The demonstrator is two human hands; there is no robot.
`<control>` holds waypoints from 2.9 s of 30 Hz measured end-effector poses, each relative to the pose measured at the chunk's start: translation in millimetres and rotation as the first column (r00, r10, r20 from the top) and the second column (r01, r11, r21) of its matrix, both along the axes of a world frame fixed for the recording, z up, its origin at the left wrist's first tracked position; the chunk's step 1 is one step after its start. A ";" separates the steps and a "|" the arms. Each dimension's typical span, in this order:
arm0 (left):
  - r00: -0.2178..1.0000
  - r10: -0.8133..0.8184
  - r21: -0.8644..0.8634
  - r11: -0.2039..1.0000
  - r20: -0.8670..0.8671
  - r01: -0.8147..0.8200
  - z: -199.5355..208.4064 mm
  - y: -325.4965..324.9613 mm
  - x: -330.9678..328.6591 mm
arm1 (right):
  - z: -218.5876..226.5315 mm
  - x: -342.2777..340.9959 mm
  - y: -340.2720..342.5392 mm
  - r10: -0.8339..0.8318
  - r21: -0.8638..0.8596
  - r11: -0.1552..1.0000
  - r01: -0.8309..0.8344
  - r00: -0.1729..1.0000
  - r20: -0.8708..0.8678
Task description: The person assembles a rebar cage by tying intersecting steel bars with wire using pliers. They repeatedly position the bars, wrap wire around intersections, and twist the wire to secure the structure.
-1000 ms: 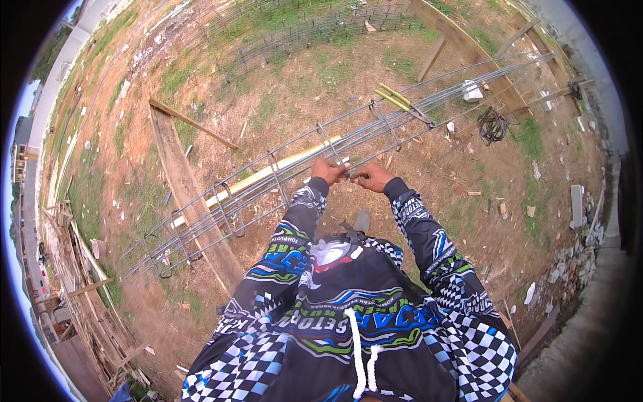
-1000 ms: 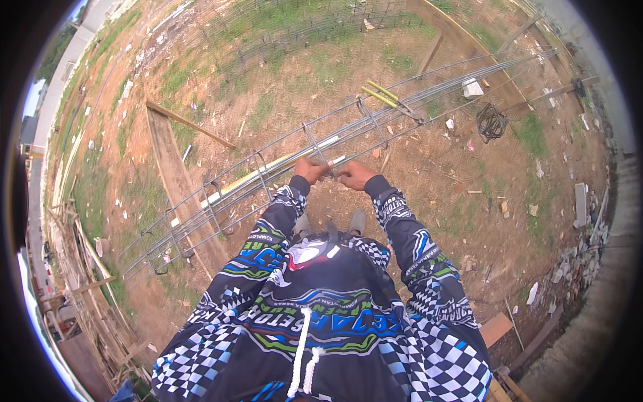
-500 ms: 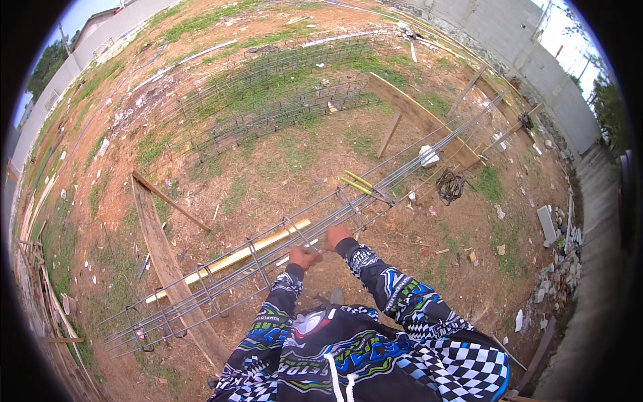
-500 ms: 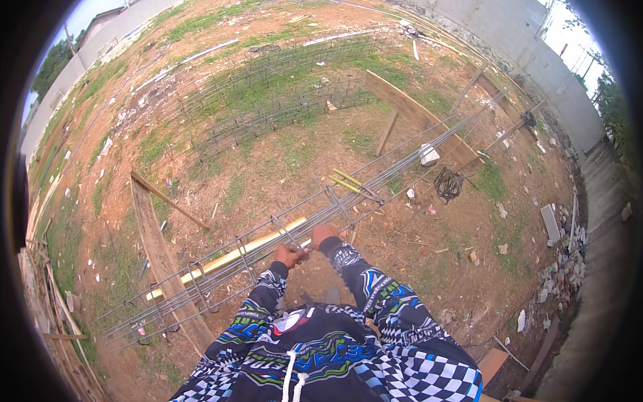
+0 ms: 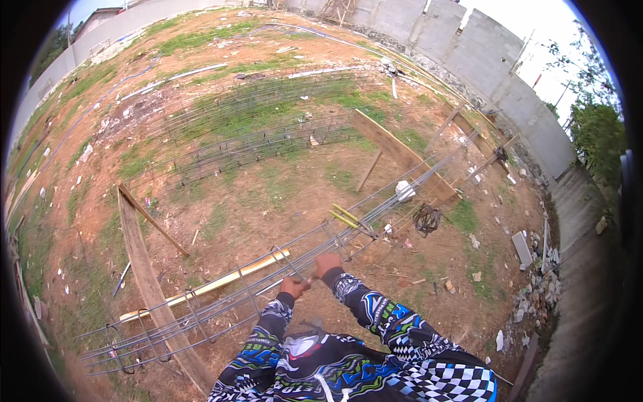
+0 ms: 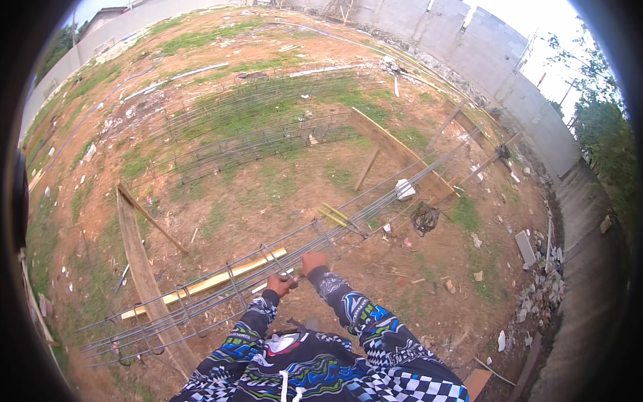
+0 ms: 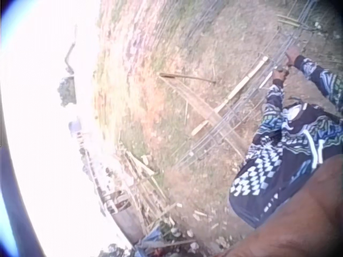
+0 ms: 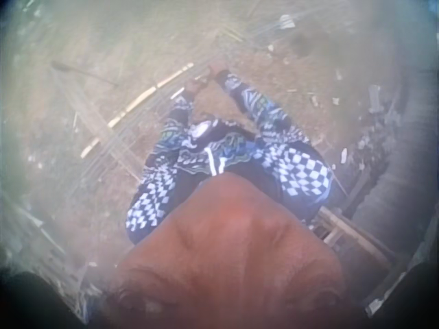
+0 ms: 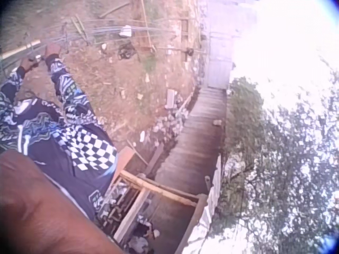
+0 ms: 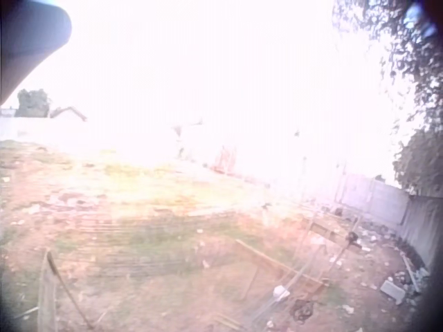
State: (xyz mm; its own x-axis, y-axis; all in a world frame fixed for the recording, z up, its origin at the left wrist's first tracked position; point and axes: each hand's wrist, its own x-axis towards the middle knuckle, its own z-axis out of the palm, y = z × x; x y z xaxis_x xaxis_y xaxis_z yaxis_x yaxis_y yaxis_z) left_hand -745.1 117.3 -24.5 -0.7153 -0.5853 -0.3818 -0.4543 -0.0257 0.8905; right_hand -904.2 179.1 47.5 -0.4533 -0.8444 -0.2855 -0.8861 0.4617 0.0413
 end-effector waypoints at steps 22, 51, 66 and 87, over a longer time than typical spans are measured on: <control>0.994 -0.110 0.197 0.974 0.000 0.108 -6.0 -8.8 -6.2 | -96.3 46.0 82.7 0.252 -0.718 0.667 -0.198 0.967 -0.033; 0.995 -0.099 -0.326 0.940 0.008 0.096 9.9 3.6 0.6 | -73.8 77.9 117.9 -0.220 0.198 0.759 0.620 -0.042 0.975; 0.989 -0.021 -0.281 0.958 0.144 0.062 31.0 10.1 2.4 | -2.1 -188.3 40.0 -0.349 0.030 0.936 0.351 0.936 -0.041; 0.998 -0.051 -0.294 0.954 0.040 0.060 -16.4 3.9 -2.9 | 89.1 -94.4 260.1 -0.059 0.347 0.261 0.901 -0.344 0.937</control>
